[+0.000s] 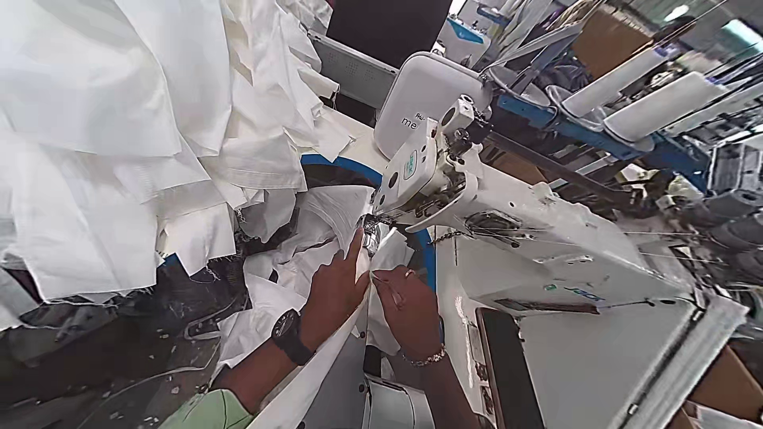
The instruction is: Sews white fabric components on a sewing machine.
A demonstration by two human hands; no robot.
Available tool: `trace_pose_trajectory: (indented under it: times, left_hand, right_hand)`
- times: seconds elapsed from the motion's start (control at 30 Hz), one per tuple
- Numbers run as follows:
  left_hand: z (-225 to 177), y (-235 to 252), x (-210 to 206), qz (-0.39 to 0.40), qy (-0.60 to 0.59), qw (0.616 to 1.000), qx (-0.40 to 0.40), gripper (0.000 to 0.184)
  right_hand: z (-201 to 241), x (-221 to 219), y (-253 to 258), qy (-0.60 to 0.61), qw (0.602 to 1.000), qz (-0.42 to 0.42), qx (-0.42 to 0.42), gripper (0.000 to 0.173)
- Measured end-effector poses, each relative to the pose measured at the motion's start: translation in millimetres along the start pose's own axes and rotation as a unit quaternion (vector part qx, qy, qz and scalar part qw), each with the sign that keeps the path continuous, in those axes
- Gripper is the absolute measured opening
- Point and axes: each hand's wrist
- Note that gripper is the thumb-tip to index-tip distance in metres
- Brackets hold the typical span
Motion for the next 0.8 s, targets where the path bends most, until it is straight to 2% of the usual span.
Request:
trace_pose_trajectory:
  times: [0.1, 0.17, 0.3, 0.43, 0.5, 0.53, 0.6, 0.63, 0.7, 0.77, 0.8]
  left_hand:
    - [16.4, -12.8, -10.8, -0.081, -0.002, 0.991, -0.102, 0.044]
    - [25.8, -12.2, -12.1, -0.11, 0.013, 0.981, -0.16, 0.036]
    - [35.1, -2.1, -7.4, -0.068, -0.001, 0.979, -0.194, 0.041]
    - [33.0, -0.6, -13.5, -0.143, 0.042, 0.96, -0.238, 0.037]
    - [35.1, -1.8, -15.4, -0.132, 0.022, 0.961, -0.242, 0.037]
    - [36.7, -2.3, -14.0, -0.112, -0.002, 0.965, -0.237, 0.038]
    - [36.6, -1.5, -9.4, -0.073, -0.043, 0.969, -0.23, 0.041]
    - [35.8, -0.6, -8.4, -0.068, -0.047, 0.969, -0.234, 0.042]
    - [35.1, 0.1, -9.2, -0.075, -0.029, 0.967, -0.242, 0.043]
    - [35.6, 1.6, -9.7, -0.074, -0.013, 0.968, -0.237, 0.048]
    - [35.7, 2.5, -10.1, -0.08, -0.005, 0.968, -0.237, 0.052]
  right_hand:
    - [-17.7, 1.1, -4.5, 0.078, 0.996, 0.038, 0.018, 0.019]
    - [-21.1, 0.9, -8.3, 0.116, 0.991, 0.074, 0.004, 0.019]
    - [-13.0, 2.7, -6.9, 0.102, 0.988, 0.118, 0.003, 0.014]
    - [-12.4, 4.5, -7.7, 0.067, 0.989, 0.133, 0.015, 0.016]
    - [-13.1, 0.2, -8.5, 0.111, 0.989, 0.096, -0.007, 0.015]
    - [-12.2, -3.1, -8.2, 0.172, 0.983, 0.054, -0.032, 0.017]
    - [-6.9, -5.8, -1.8, 0.309, 0.947, -0.021, -0.089, 0.017]
    - [-4.6, -6.0, 0.7, 0.342, 0.934, -0.031, -0.101, 0.016]
    - [-4.2, -8.8, -1.4, 0.299, 0.951, -0.002, -0.079, 0.015]
    - [-6.8, -9.6, -8.7, 0.134, 0.989, 0.052, -0.026, 0.014]
    - [-7.7, -8.3, -12.4, 0.07, 0.995, 0.077, -0.01, 0.014]
Point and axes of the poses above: each hand's wrist, its own y-axis towards the middle knuckle, its own x-axis out of the back of the hand, z = x × y, and after that the axes turned 8 degrees about x, right-handed
